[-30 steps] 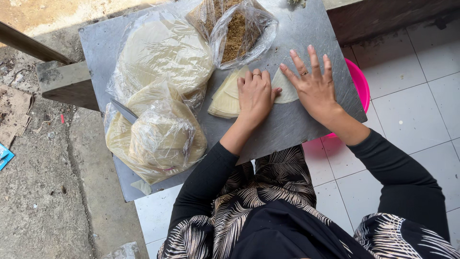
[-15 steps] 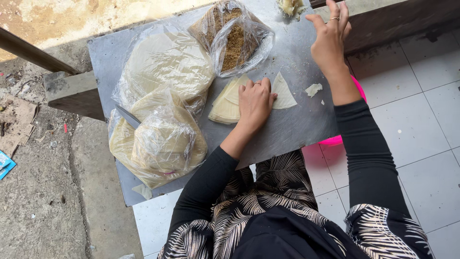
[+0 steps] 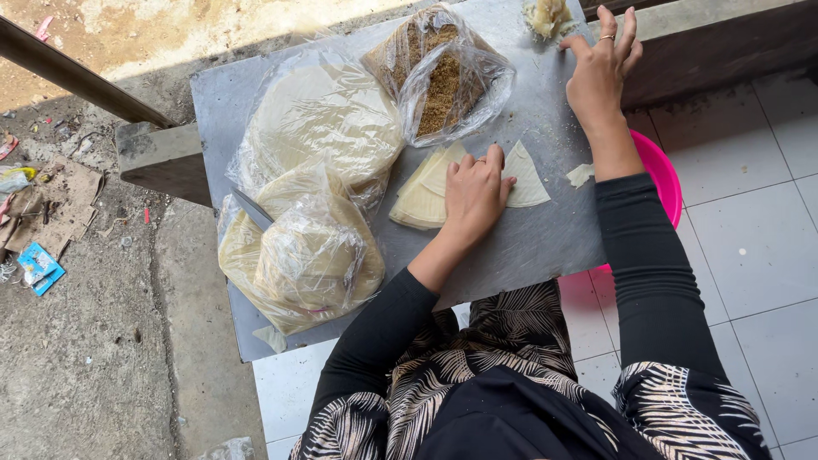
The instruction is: The person folds individual food wrappers, placing a small amount of filling from a plastic bag into each wrapper before sealing them by hand.
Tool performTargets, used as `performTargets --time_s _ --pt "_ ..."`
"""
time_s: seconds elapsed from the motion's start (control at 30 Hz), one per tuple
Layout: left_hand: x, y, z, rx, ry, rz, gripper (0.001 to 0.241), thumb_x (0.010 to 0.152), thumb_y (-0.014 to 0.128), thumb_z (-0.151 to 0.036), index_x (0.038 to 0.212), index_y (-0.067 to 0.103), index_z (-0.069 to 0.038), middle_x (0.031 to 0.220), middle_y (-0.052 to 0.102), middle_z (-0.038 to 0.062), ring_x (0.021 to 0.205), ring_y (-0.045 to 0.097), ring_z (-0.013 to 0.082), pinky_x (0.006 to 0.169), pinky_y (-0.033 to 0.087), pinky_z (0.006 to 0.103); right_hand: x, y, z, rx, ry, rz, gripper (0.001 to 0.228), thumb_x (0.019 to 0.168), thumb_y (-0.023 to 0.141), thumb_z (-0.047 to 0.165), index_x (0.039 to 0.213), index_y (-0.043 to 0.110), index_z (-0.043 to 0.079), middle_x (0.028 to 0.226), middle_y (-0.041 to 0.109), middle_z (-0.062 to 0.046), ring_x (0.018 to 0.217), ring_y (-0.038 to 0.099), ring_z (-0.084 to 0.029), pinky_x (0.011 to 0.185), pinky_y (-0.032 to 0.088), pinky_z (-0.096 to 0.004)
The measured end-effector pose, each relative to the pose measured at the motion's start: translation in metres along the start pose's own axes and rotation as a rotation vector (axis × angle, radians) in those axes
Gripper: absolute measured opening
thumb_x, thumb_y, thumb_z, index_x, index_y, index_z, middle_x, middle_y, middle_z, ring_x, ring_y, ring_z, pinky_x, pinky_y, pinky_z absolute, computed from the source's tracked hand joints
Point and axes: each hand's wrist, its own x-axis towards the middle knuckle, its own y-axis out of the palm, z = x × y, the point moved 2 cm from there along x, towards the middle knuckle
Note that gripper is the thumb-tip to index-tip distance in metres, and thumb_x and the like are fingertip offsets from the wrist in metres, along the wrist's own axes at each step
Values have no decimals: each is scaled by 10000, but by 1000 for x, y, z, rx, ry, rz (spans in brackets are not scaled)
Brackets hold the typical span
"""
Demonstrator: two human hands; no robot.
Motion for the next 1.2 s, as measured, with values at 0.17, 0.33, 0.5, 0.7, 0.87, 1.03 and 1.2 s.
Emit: performTargets --time_s 0.17,0.33,0.5,0.7,0.87,1.03,1.2 --pt "-1 0 0 -18 -9 26 355 842 769 -297 1031 545 -98 773 697 58 855 644 273 780 404 439 0 -5 7 -9 -77 -75 403 878 605 -131 1060 788 178 1587 418 -171 1563 190 -481 1206 184 -654" --pt "0 -1 1 -36 -13 36 351 840 770 -294 1029 541 -107 783 705 55 857 647 272 787 400 434 5 -24 20 110 -24 -106 440 843 577 -170 957 796 195 1553 495 -120 1541 248 -419 1207 206 -628" --pt "-2 -1 2 -54 -22 3 355 837 753 -241 1066 523 -97 788 703 65 870 653 283 796 399 444 -25 -76 49 351 65 -29 472 915 510 -196 1007 793 170 1543 548 -85 1568 316 -368 1263 255 -564" --pt "0 1 5 -57 -35 16 369 836 750 -233 1081 516 -87 785 703 78 868 657 294 795 400 452 -97 -117 110 209 -100 96 492 882 562 -126 1116 818 223 1575 528 -129 1536 288 -407 1222 197 -560" --pt "-1 3 4 -55 -15 -9 376 829 752 -239 1079 514 -90 808 714 82 867 662 292 782 409 448 -108 -124 119 126 -164 113 459 899 583 -81 1155 810 225 1618 505 -122 1554 277 -400 1238 196 -557" --pt "-1 2 5 -50 -15 9 384 834 757 -245 1083 513 -85 796 707 88 867 662 295 782 412 455 -112 -131 121 -252 -420 -3 205 1034 656 155 1136 812 241 1618 472 -58 1559 259 -349 1246 161 -567" --pt "0 1 4 -54 -22 11 382 831 752 -236 1082 507 -83 798 707 88 858 661 293 785 412 445 -103 -132 107 52 -202 111 431 950 577 -90 1159 803 211 1649 440 -121 1585 223 -390 1274 173 -563"
